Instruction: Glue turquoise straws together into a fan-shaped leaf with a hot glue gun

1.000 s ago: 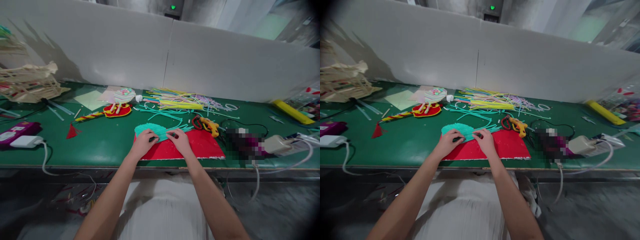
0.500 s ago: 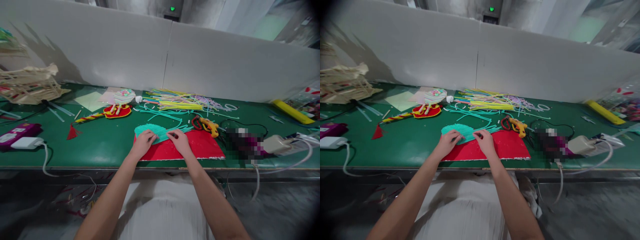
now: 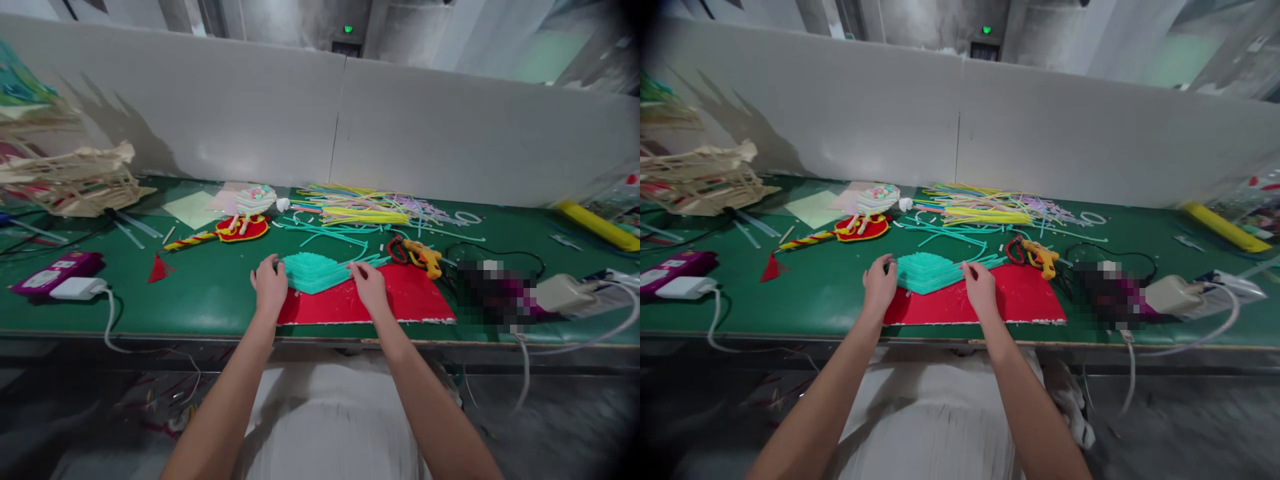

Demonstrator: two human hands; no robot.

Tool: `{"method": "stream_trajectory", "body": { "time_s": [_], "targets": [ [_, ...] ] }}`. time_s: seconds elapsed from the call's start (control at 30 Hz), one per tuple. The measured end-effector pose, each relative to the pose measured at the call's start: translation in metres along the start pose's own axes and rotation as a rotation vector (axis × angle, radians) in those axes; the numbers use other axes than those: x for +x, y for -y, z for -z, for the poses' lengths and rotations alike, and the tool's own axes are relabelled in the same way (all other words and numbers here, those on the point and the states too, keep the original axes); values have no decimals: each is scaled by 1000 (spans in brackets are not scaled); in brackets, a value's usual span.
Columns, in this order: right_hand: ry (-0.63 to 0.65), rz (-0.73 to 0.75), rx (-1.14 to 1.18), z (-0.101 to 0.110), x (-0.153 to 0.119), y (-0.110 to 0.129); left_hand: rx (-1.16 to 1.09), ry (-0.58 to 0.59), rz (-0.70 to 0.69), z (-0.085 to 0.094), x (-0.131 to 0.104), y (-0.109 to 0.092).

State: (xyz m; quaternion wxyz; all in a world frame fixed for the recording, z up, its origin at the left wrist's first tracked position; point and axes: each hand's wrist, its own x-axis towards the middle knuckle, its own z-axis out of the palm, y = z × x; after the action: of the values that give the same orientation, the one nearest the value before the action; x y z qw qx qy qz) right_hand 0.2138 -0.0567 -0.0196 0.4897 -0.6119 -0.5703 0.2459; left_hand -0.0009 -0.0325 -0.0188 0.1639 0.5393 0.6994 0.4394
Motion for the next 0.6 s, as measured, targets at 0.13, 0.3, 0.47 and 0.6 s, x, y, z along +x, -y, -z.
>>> {"method": "stream_trajectory", "body": {
  "time_s": [0.13,0.3,0.47,0.6],
  "targets": [
    [-6,-1,-8,0,0,1,-252,-82,-75,2,2,4],
    [-30,-7,6,0,0,2,-523,-1,-68,3,0,0],
    [-43,-5,31,0,0,3,-595,53,-100,4,-1,-2],
    [-87,43,9,0,0,4,-605,124,-115,0,0,1]
  ]
}}
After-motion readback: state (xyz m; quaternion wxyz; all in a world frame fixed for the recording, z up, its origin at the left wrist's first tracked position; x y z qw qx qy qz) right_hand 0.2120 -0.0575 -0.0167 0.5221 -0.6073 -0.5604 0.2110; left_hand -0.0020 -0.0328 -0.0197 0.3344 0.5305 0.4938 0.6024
